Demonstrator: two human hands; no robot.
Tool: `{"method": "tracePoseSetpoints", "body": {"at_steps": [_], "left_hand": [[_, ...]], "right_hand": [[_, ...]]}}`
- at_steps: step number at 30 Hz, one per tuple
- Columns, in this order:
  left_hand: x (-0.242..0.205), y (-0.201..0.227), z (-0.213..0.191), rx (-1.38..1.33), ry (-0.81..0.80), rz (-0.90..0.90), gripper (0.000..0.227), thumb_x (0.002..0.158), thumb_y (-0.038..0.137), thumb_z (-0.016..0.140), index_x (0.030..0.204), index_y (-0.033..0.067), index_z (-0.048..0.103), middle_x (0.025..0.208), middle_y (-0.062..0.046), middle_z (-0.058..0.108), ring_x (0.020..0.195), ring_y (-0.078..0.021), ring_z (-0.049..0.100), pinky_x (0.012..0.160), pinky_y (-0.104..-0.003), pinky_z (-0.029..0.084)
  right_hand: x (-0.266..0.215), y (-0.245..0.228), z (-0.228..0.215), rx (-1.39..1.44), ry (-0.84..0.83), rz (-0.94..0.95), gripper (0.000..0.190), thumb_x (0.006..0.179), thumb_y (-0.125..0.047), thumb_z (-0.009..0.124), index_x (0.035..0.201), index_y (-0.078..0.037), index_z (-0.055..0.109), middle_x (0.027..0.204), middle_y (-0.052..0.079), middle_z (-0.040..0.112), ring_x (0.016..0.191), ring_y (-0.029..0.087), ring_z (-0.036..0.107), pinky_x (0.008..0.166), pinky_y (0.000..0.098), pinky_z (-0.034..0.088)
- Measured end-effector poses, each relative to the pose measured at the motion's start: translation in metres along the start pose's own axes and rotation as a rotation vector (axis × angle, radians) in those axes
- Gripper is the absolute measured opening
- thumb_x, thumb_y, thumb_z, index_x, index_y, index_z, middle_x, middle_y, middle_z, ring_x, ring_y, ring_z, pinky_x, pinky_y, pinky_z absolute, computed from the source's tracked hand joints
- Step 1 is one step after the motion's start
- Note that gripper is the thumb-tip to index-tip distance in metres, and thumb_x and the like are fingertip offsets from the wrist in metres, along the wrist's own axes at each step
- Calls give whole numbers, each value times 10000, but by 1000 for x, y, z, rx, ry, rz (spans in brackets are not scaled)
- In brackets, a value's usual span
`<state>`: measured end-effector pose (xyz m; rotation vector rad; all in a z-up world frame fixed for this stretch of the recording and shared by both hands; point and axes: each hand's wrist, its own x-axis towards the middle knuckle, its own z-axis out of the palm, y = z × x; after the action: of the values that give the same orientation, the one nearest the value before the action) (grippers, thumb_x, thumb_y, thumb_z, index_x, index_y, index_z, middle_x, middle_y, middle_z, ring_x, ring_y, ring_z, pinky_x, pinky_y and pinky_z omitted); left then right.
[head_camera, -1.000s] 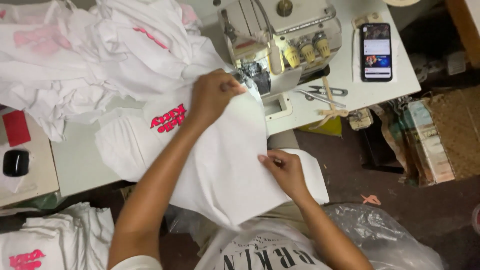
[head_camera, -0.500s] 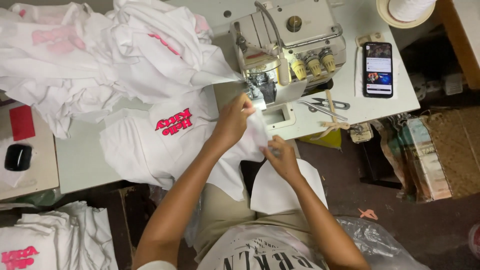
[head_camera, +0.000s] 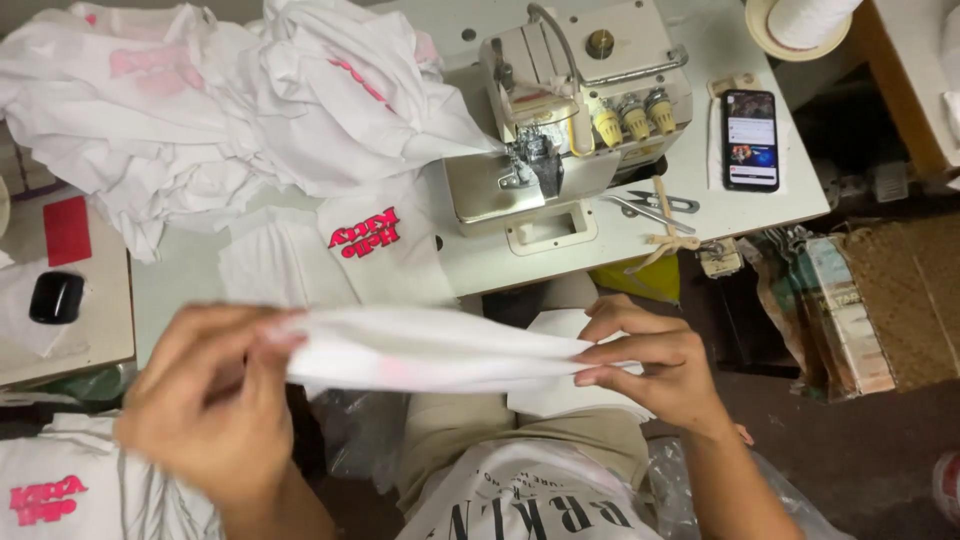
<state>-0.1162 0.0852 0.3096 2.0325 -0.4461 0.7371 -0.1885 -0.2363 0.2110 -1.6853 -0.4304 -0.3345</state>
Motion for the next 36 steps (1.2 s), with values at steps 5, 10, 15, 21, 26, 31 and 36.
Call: {"method": "tracePoseSetpoints", "body": {"at_steps": [5,10,15,21,26,31,36], "left_hand": [[-26,-91,46,-531,15,-403,39,998,-17,695,1017,12,677,992,-98,666,945,-156,624,852,-222,476],[-41,-104,64,-572,-27,-453,82,977,-43,692,965,35,670,942,-23,623,915,-108,573,826,-208,460],[-39,-92,70,-574,-65,-587,58,914,52,754,969,36,745,1004,-101,795,924,-118,734,869,-235,595],[-52,-104,73,-678,-87,-667,21,915,44,743,931,55,750,1007,-116,797,952,-149,740,919,-274,596],[-9,-50,51,-478,41,-432,82,985,85,673,945,17,695,937,-89,728,889,-157,665,843,-262,526],[52,-40,123,-400,477,158,204,958,-115,582,975,79,641,874,-98,639,842,-218,611,800,-309,548],[18,-195,301,-454,-266,26,233,933,-58,686,938,166,751,901,4,573,900,-191,542,819,-302,467]], "right_hand": [[7,20,-15,-117,-16,93,140,901,-111,743,1037,-128,774,1028,68,753,921,189,686,776,275,613],[25,-3,-12,-340,60,86,62,871,-57,757,863,4,749,884,124,736,829,229,708,755,294,575],[14,-5,-15,-401,162,137,80,816,35,794,870,40,735,891,178,737,846,253,729,772,287,597],[-3,-7,-13,-464,202,163,134,805,38,811,915,52,735,954,186,725,860,232,706,812,278,584],[-11,-4,12,-375,275,38,122,792,-22,790,875,-4,702,807,139,725,617,162,680,479,190,522],[-40,-3,37,-503,443,-103,412,747,29,849,1073,-53,610,888,222,699,746,234,729,755,324,667],[-34,107,43,-608,466,234,169,949,-161,726,1078,-59,689,856,31,625,734,139,552,699,280,462]]}}
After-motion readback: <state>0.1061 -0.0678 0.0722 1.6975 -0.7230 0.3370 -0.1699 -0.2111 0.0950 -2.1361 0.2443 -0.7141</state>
